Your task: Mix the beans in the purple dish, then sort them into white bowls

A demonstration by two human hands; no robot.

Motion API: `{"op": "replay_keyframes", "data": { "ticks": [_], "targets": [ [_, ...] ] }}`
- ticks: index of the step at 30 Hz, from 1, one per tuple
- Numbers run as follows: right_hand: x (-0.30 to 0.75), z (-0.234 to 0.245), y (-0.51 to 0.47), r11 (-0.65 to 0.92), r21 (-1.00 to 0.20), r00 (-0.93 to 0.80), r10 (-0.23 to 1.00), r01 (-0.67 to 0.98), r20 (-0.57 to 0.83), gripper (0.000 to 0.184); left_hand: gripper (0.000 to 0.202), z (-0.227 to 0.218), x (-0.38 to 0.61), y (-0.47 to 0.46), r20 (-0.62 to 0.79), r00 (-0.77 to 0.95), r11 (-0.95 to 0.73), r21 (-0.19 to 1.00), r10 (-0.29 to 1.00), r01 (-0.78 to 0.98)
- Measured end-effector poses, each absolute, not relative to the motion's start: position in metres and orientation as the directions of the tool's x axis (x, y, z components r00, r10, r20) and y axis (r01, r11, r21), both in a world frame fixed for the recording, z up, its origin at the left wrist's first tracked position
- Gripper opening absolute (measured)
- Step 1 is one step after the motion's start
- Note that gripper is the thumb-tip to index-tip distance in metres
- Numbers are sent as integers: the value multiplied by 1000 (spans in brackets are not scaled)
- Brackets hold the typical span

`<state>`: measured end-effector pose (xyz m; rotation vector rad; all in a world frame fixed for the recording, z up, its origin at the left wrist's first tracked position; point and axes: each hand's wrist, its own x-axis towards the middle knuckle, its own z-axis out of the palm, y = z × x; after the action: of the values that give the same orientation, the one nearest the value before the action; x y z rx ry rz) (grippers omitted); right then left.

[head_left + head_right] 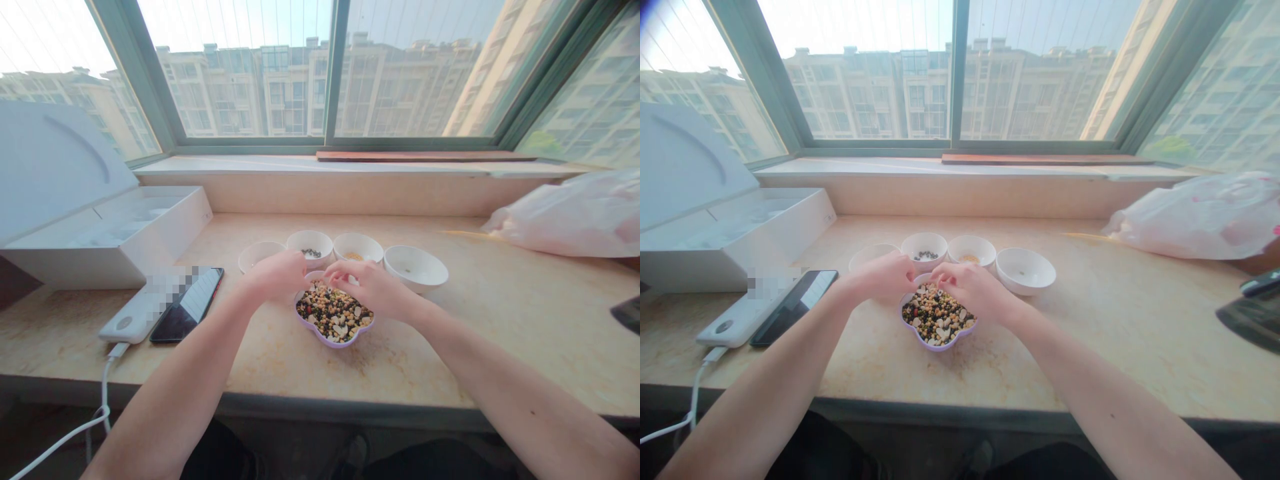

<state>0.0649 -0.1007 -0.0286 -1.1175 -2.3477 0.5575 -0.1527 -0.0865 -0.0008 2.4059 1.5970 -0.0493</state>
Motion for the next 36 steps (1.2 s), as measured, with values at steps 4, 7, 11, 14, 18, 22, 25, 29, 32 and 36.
{"op": "replay_keyframes", "data": {
  "ticks": [4, 7, 11, 14, 18, 22, 25, 29, 32, 36],
  "targets": [
    [73, -29, -88, 470, -576, -337, 882, 669, 328, 20, 24, 2, -153, -87, -16, 399, -391, 161, 917, 906],
    [81, -29, -77, 415, -552, -214, 895, 723, 392, 18, 24, 4, -145, -91, 120, 499, -513, 191, 858, 837],
    [91, -32, -65, 383, -492, -156, 884, 782, 440, 19, 25, -1, -131, -97, 135, 751, -756, 253, 646, 604],
    [95, -37, -60, 393, -450, -193, 883, 802, 428, 23, 25, -8, -125, -101, 123, 820, -819, 237, 560, 523],
    [96, -40, -58, 432, -403, -265, 874, 807, 408, 22, 21, -15, -121, -102, 75, 849, -841, 207, 523, 500],
    [94, -38, -61, 432, -394, -267, 873, 811, 409, 19, 19, -20, -116, -100, 56, 872, -861, 200, 486, 467],
    [93, -37, -62, 434, -395, -264, 871, 809, 415, 18, 24, -23, -113, -99, 46, 865, -852, 207, 499, 481],
    [92, -36, -63, 447, -400, -265, 862, 800, 432, 17, 25, -25, -111, -97, 37, 839, -818, 246, 544, 520],
    [91, -35, -64, 449, -406, -265, 861, 796, 434, 18, 27, -26, -112, -96, 34, 821, -798, 259, 570, 544],
    [90, -34, -66, 447, -412, -266, 865, 794, 425, 18, 27, -25, -114, -95, 43, 820, -801, 252, 570, 543]
  ]
}}
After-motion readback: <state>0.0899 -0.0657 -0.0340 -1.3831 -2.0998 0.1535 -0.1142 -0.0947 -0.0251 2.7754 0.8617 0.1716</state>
